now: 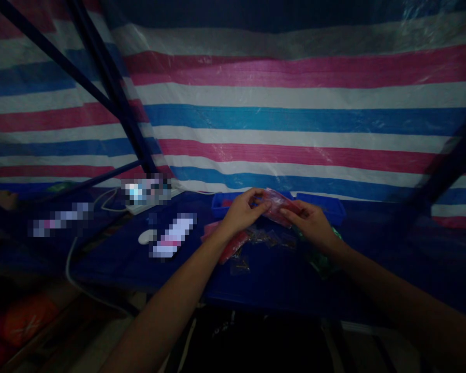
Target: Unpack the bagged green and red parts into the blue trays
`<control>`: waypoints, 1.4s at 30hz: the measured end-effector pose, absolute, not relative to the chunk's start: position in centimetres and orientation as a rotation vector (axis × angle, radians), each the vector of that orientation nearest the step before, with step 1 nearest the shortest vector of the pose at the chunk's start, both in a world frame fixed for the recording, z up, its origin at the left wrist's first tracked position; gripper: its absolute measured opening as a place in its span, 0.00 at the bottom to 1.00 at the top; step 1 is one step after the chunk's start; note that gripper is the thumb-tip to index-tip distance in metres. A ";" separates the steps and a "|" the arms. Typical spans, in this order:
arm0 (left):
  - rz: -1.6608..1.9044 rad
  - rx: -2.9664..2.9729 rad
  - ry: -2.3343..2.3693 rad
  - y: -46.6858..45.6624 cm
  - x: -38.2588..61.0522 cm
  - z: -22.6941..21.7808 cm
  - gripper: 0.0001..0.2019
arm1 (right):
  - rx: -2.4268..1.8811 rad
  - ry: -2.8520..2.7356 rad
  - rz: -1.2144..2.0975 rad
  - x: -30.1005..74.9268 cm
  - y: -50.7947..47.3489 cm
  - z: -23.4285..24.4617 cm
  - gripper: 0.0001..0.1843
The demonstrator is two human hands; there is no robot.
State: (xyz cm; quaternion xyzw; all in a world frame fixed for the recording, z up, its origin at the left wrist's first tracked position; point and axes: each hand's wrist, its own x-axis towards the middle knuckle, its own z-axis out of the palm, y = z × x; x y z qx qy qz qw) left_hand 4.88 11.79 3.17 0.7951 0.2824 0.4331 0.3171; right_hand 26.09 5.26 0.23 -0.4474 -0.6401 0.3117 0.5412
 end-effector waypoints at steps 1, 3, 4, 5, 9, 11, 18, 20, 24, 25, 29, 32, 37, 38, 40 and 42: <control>1.153 2.099 0.753 11.6 4.8 2.8 0.19 | -1.068 -1.518 0.729 26.2 5.3 0.3 0.18; 1.172 2.127 0.768 11.2 4.6 2.3 0.22 | -1.073 -1.505 0.710 26.1 5.1 0.5 0.18; 1.169 2.151 0.770 11.0 4.5 2.2 0.22 | -1.076 -1.496 0.698 26.1 5.1 0.6 0.18; 1.163 2.176 0.775 10.8 4.5 2.2 0.22 | -1.082 -1.492 0.678 26.1 5.0 0.7 0.17; 1.203 2.235 0.808 10.2 4.6 2.5 0.20 | -1.126 -1.539 0.505 26.3 4.8 1.2 0.17; 1.228 2.266 0.785 10.1 4.7 2.7 0.21 | -1.134 -1.567 0.442 26.6 4.9 1.3 0.17; 1.117 2.362 0.755 10.0 5.1 2.7 0.09 | -1.147 -1.592 0.422 26.6 5.3 0.6 0.17; 1.073 2.321 0.800 10.1 5.2 2.6 0.09 | -1.146 -1.599 0.432 26.5 5.3 0.6 0.17; 1.104 2.203 0.843 10.3 5.1 2.4 0.10 | -1.137 -1.595 0.405 26.5 5.3 0.8 0.16; 1.116 2.188 0.840 10.3 5.1 2.4 0.11 | -1.127 -1.586 0.384 26.6 5.3 0.9 0.16; 1.122 2.218 0.850 10.5 5.1 2.2 0.11 | -1.098 -1.589 0.281 26.6 5.5 0.8 0.14; 1.091 2.242 0.879 10.6 5.0 1.9 0.12 | -1.113 -1.675 0.235 26.7 5.7 0.4 0.12; 1.033 2.240 0.919 10.8 4.9 1.6 0.10 | -1.142 -1.753 0.263 26.8 6.1 0.0 0.12; 1.035 2.226 0.920 10.8 4.9 1.6 0.10 | -1.145 -1.755 0.271 26.8 6.0 0.0 0.12; 1.067 2.189 0.892 10.9 5.0 1.6 0.11 | -1.149 -1.741 0.265 26.8 5.9 0.2 0.12; 1.116 2.171 0.856 10.9 5.0 1.7 0.12 | -1.147 -1.710 0.237 26.8 5.8 0.4 0.13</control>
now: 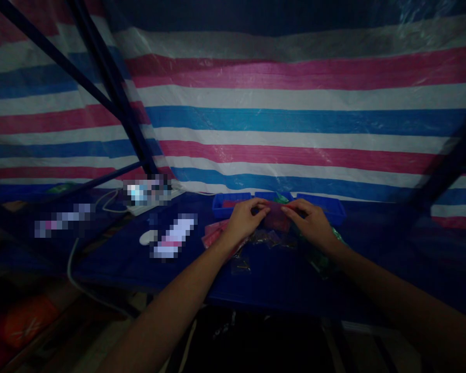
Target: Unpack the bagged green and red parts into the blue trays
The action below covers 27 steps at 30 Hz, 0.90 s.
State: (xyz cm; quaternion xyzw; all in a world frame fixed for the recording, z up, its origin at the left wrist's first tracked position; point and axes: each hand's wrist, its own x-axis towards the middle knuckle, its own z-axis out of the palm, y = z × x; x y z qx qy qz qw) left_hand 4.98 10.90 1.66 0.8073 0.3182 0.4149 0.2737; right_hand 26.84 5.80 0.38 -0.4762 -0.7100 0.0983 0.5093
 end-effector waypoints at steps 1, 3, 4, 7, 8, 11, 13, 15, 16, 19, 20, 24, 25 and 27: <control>1.134 2.175 0.850 10.9 5.0 1.7 0.12 | -1.146 -1.697 0.230 26.8 5.8 0.5 0.12; 1.134 2.197 0.866 11.0 4.9 1.6 0.13 | -1.145 -1.689 0.249 26.9 5.8 0.5 0.12; 1.121 2.207 0.881 11.1 4.9 1.6 0.13 | -1.150 -1.694 0.272 26.9 5.8 0.4 0.12; 1.099 2.216 0.918 11.2 4.7 1.5 0.13 | -1.196 -1.706 0.336 26.9 6.1 0.0 0.14; 1.110 2.217 0.934 11.2 4.7 1.4 0.12 | -1.213 -1.699 0.358 26.9 6.2 -0.1 0.14; 1.181 2.266 0.993 11.0 4.7 1.6 0.07 | -1.241 -1.645 0.444 26.9 6.3 -0.3 0.14; 1.208 2.362 1.008 10.7 4.8 1.9 0.05 | -1.247 -1.594 0.466 26.9 6.3 -0.3 0.14; 1.174 2.474 0.969 10.4 4.9 2.0 0.07 | -1.235 -1.543 0.468 26.8 6.2 -0.3 0.14; 1.144 2.517 0.933 10.2 5.0 2.0 0.09 | -1.214 -1.523 0.483 26.7 6.2 -0.3 0.14; 1.058 2.577 0.816 9.8 5.3 1.8 0.17 | -1.101 -1.515 0.641 26.2 5.9 -0.2 0.14; 1.039 2.582 0.798 9.7 5.4 1.7 0.19 | -1.059 -1.530 0.708 25.9 5.7 -0.1 0.15; 1.021 2.560 0.800 9.9 5.6 1.4 0.14 | -0.954 -1.605 0.821 25.3 5.0 0.3 0.18; 1.031 2.548 0.810 10.0 5.6 1.3 0.13 | -0.968 -1.611 0.788 25.3 4.9 0.4 0.17; 1.048 2.527 0.845 10.3 5.5 1.3 0.12 | -1.043 -1.585 0.663 25.4 4.8 0.6 0.16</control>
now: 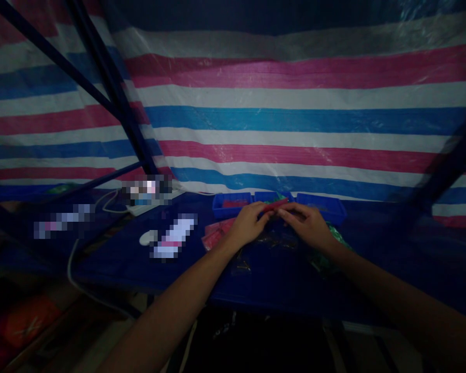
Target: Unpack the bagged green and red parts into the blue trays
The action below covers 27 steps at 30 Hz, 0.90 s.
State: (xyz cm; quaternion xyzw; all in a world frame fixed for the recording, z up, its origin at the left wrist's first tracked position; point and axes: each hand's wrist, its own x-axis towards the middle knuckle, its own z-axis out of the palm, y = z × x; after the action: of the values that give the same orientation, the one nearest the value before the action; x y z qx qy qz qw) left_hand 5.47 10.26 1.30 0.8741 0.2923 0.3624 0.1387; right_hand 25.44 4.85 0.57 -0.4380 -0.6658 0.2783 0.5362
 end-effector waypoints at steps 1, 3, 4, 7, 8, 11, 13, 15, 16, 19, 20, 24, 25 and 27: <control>1.054 2.517 0.872 10.3 5.4 1.3 0.12 | -1.084 -1.554 0.584 25.6 4.9 0.6 0.16; 1.068 2.487 0.914 10.4 5.4 1.4 0.12 | -1.114 -1.471 0.451 25.8 5.1 0.6 0.17; 1.069 2.464 0.919 10.4 5.4 1.4 0.12 | -1.103 -1.436 0.420 25.9 5.2 0.6 0.20; 1.056 2.391 0.874 10.3 5.5 1.4 0.13 | -1.037 -1.429 0.473 26.0 5.5 0.4 0.32; 1.045 2.382 0.852 10.2 5.5 1.4 0.13 | -1.024 -1.452 0.521 26.0 5.5 0.3 0.32; 1.036 2.404 0.846 10.3 5.5 1.3 0.14 | -1.035 -1.540 0.617 26.1 5.6 0.1 0.20; 1.026 2.442 0.899 10.4 5.4 1.1 0.15 | -1.069 -1.565 0.594 26.3 5.7 -0.1 0.14; 0.985 2.492 0.942 10.6 5.3 0.9 0.16 | -1.112 -1.588 0.558 26.6 5.9 -0.3 0.13; 0.952 2.520 0.945 10.7 5.2 0.8 0.16 | -1.133 -1.611 0.551 26.7 5.9 -0.4 0.13; 0.877 2.571 0.925 10.7 5.1 0.8 0.12 | -1.189 -1.696 0.556 26.9 6.1 -0.5 0.13; 0.874 2.569 0.924 10.7 5.1 0.8 0.12 | -1.183 -1.688 0.574 26.9 6.1 -0.5 0.13; 0.950 2.434 0.905 10.5 5.1 1.0 0.16 | -1.075 -1.511 0.713 26.5 6.0 -0.3 0.15; 0.980 2.360 0.884 10.5 5.2 1.0 0.18 | -1.049 -1.465 0.740 26.4 5.9 -0.3 0.15; 1.030 2.182 0.809 10.6 5.3 0.9 0.20 | -1.016 -1.378 0.773 26.3 6.0 -0.2 0.16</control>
State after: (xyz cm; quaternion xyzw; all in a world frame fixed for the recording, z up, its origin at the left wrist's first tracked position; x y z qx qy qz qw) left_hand 5.34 10.64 0.89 0.8195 0.3040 0.3868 0.2942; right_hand 26.34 5.98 -0.21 -0.4365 -0.5922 0.3319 0.5904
